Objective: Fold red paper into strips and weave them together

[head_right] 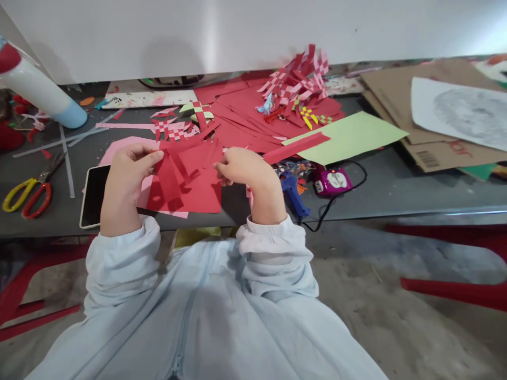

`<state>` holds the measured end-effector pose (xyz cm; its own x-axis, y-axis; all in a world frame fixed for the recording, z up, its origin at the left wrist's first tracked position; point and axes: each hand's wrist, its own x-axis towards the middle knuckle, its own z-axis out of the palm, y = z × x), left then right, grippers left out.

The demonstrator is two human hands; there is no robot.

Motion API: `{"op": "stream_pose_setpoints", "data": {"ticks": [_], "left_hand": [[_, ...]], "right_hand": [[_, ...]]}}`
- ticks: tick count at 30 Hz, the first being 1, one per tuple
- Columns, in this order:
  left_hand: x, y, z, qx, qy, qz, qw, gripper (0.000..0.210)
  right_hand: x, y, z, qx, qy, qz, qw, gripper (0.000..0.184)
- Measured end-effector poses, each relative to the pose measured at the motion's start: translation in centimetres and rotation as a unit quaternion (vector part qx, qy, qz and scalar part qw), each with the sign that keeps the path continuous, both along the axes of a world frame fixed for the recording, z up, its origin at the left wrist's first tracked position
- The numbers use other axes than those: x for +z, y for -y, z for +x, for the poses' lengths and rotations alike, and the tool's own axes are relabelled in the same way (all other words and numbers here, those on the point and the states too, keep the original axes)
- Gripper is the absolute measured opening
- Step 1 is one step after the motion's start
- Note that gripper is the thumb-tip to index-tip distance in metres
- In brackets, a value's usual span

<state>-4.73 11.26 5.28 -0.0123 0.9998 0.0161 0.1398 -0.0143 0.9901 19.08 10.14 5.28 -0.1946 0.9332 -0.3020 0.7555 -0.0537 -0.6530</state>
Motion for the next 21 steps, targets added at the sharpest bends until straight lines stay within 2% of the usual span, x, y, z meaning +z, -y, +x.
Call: {"op": "stream_pose_setpoints", "data": {"ticks": [4, 8, 10, 15, 19, 21], "left_hand": [[-0.1, 2.1, -0.1, -0.069, 0.063, -0.096, 0.991, 0.024], [-1.2, 2.4, 0.4, -0.100, 0.066, -0.137, 0.983, 0.025], [-2.2, 1.8, 0.8, -0.091, 0.031, -0.125, 0.987, 0.023], [-4.5, 0.5, 1.5, -0.015, -0.079, -0.084, 0.993, 0.013], [-5.3, 0.4, 1.4, 0.006, -0.123, -0.065, 0.990, 0.014], [-5.3, 0.4, 1.1, 0.021, -0.178, -0.043, 0.983, 0.015]], "right_hand": [[0.4, 0.5, 0.7, -0.087, 0.095, 0.080, 0.989, 0.028], [-0.3, 0.2, 0.2, -0.110, 0.161, 0.117, 0.974, 0.028], [-1.0, -0.2, -0.2, -0.112, 0.175, 0.131, 0.969, 0.025], [-2.1, -1.6, -1.1, -0.117, 0.203, 0.160, 0.959, 0.027], [-2.2, -3.0, -1.6, -0.120, 0.197, 0.177, 0.957, 0.030], [-2.3, -3.8, -2.0, -0.125, 0.180, 0.186, 0.958, 0.032]]}}
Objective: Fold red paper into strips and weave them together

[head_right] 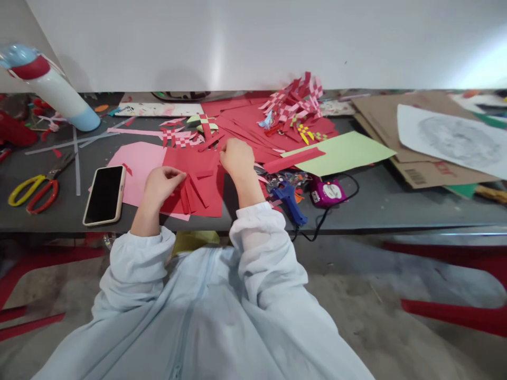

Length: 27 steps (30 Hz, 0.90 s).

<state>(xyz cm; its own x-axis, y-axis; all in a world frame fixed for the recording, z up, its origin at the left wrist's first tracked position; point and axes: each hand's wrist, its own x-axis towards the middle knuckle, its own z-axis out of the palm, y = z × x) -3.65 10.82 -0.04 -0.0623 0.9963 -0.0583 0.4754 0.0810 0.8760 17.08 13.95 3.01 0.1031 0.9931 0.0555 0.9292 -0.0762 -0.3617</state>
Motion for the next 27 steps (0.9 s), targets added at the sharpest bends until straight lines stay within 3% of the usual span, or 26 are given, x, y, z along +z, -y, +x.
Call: {"op": "stream_pose_setpoints", "data": {"ticks": [3, 6, 12, 19, 24, 27], "left_hand": [[0.0, 0.2, -0.4, 0.022, -0.115, 0.079, 0.990, 0.018], [0.1, 0.4, -0.8, 0.042, -0.159, 0.149, 0.975, 0.027], [0.6, 1.4, -1.4, 0.001, -0.124, 0.147, 0.981, 0.024], [1.1, 2.1, -2.4, 0.009, -0.084, 0.144, 0.986, 0.019], [1.3, 2.5, -2.5, 0.015, -0.077, 0.143, 0.987, 0.019], [1.3, 3.2, -2.3, 0.015, -0.011, 0.116, 0.993, 0.018]], "right_hand": [[-0.1, -1.1, -1.0, 0.028, -0.010, 0.018, 0.999, 0.038], [-0.2, -2.1, -2.5, 0.065, 0.012, 0.027, 0.997, 0.046], [-0.2, -3.9, -4.5, 0.075, 0.065, -0.028, 0.995, 0.049], [-0.8, -4.7, -5.2, 0.058, 0.083, -0.040, 0.994, 0.043], [-0.2, -4.4, -4.3, 0.061, 0.064, 0.007, 0.996, 0.033], [0.4, -3.8, -2.5, 0.074, -0.002, 0.100, 0.992, 0.021]]}}
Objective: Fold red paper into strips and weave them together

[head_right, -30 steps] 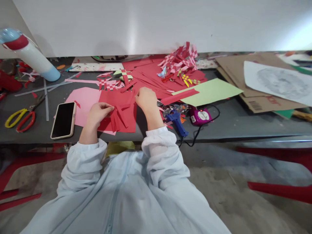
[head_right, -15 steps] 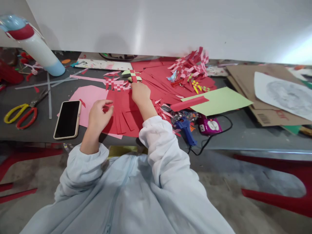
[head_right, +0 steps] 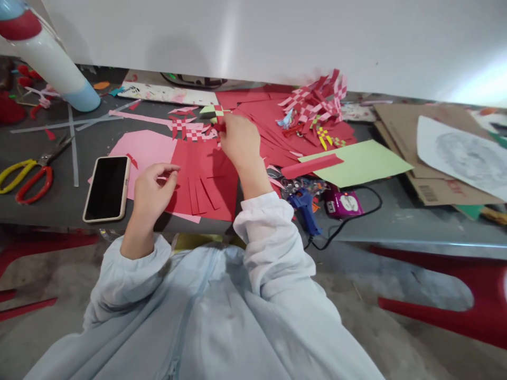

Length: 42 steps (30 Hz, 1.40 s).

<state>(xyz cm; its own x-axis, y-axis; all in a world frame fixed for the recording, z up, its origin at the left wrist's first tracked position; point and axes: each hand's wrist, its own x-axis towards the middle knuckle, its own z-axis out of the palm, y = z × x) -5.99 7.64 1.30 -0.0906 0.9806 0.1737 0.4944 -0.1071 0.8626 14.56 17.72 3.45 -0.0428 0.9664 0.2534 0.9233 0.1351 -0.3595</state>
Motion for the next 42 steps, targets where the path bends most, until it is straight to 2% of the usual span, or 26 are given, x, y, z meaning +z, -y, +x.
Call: {"op": "stream_pose_setpoints", "data": {"ticks": [3, 6, 9, 12, 16, 20, 22, 27, 31, 36, 42], "left_hand": [[0.0, 1.0, 0.2, -0.029, 0.172, -0.062, 0.983, 0.014], [0.1, 2.3, 0.4, -0.050, 0.303, -0.120, 0.944, 0.010], [0.5, 3.7, 0.7, -0.080, 0.353, -0.193, 0.912, 0.010], [1.1, 5.0, 1.1, -0.089, 0.382, -0.255, 0.884, 0.015], [1.4, 6.0, 1.7, -0.055, 0.418, -0.290, 0.859, 0.020], [0.8, 6.6, 2.1, -0.055, 0.448, -0.310, 0.837, 0.030], [0.4, 7.0, 2.2, -0.065, 0.444, -0.300, 0.841, 0.030], [-0.2, 8.0, 2.5, -0.082, 0.391, -0.256, 0.880, 0.029], [-0.9, 8.5, 2.8, -0.039, 0.340, -0.183, 0.922, 0.029], [-1.6, 9.1, 3.3, 0.013, 0.257, -0.084, 0.963, 0.017], [-2.2, 10.1, 3.1, 0.000, 0.219, -0.088, 0.972, 0.018]], "right_hand": [[1.0, 1.7, 1.9, 0.044, -0.100, 0.067, 0.992, 0.016], [2.1, 4.8, 2.6, 0.084, -0.180, 0.060, 0.978, 0.015], [2.6, 8.4, 2.0, 0.113, -0.242, 0.038, 0.963, 0.016], [2.2, 11.2, 1.4, 0.153, -0.275, 0.026, 0.949, 0.020], [0.9, 13.2, 1.4, 0.194, -0.320, 0.011, 0.927, 0.024], [-0.4, 14.2, 1.8, 0.205, -0.346, -0.016, 0.915, 0.024], [-1.0, 14.7, 1.9, 0.202, -0.373, -0.032, 0.905, 0.023], [-2.2, 15.5, 2.0, 0.187, -0.426, -0.091, 0.881, 0.020], [-3.0, 15.8, 2.5, 0.171, -0.457, -0.126, 0.864, 0.019], [-3.5, 16.0, 3.2, 0.153, -0.504, -0.218, 0.821, 0.031], [-3.8, 15.9, 3.3, 0.109, -0.487, -0.230, 0.836, 0.021]]}}
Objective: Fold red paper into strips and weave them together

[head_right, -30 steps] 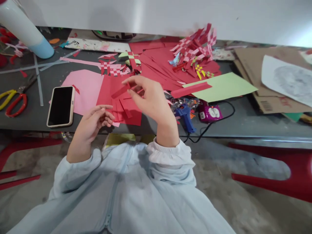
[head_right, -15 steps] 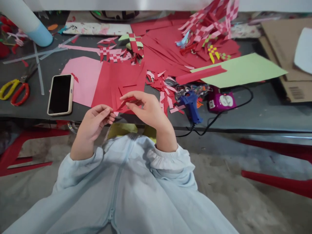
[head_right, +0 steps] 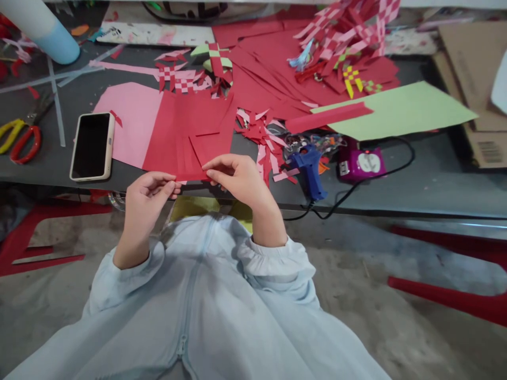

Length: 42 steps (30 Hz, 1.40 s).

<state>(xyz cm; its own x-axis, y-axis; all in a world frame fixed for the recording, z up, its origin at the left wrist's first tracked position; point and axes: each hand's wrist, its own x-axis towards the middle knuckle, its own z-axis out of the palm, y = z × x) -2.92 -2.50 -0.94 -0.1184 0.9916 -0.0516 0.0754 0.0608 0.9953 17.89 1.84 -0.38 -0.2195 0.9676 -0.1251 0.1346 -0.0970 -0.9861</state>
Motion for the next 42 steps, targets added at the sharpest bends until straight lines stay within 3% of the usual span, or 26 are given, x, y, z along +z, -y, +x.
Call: {"op": "stream_pose_setpoints", "data": {"ticks": [5, 9, 15, 22, 28, 36, 39, 42], "left_hand": [[0.2, 0.6, -0.5, -0.010, -0.071, 0.027, 0.997, 0.040], [0.9, 0.8, -0.8, -0.051, -0.154, 0.044, 0.986, 0.037], [1.4, 0.9, -1.0, -0.088, -0.322, 0.124, 0.935, 0.022], [1.6, 1.0, -1.2, -0.101, -0.269, 0.121, 0.950, 0.031], [1.9, 0.8, -1.7, -0.102, -0.240, 0.096, 0.961, 0.018], [1.7, 0.9, -1.5, -0.109, -0.244, 0.043, 0.963, 0.016], [1.7, 0.7, -1.1, -0.097, -0.172, 0.012, 0.980, 0.015], [1.5, 0.6, -0.8, -0.075, -0.036, -0.041, 0.996, 0.020]], "right_hand": [[-0.3, 0.1, 0.0, -0.010, -0.037, -0.011, 0.999, 0.024], [-0.2, 0.2, -0.2, -0.021, -0.060, -0.014, 0.998, 0.027], [-0.1, 0.2, -0.4, -0.022, -0.042, 0.001, 0.999, 0.025], [0.2, 0.3, -0.9, -0.004, 0.010, 0.024, 1.000, 0.022], [0.6, 0.5, -1.4, 0.019, 0.055, 0.044, 0.997, 0.019], [0.6, 1.0, -2.5, 0.035, 0.076, 0.065, 0.994, 0.021], [0.8, 1.0, -2.6, 0.056, 0.025, 0.041, 0.997, 0.029], [0.7, 1.0, -2.3, 0.080, -0.043, 0.025, 0.996, 0.040]]}}
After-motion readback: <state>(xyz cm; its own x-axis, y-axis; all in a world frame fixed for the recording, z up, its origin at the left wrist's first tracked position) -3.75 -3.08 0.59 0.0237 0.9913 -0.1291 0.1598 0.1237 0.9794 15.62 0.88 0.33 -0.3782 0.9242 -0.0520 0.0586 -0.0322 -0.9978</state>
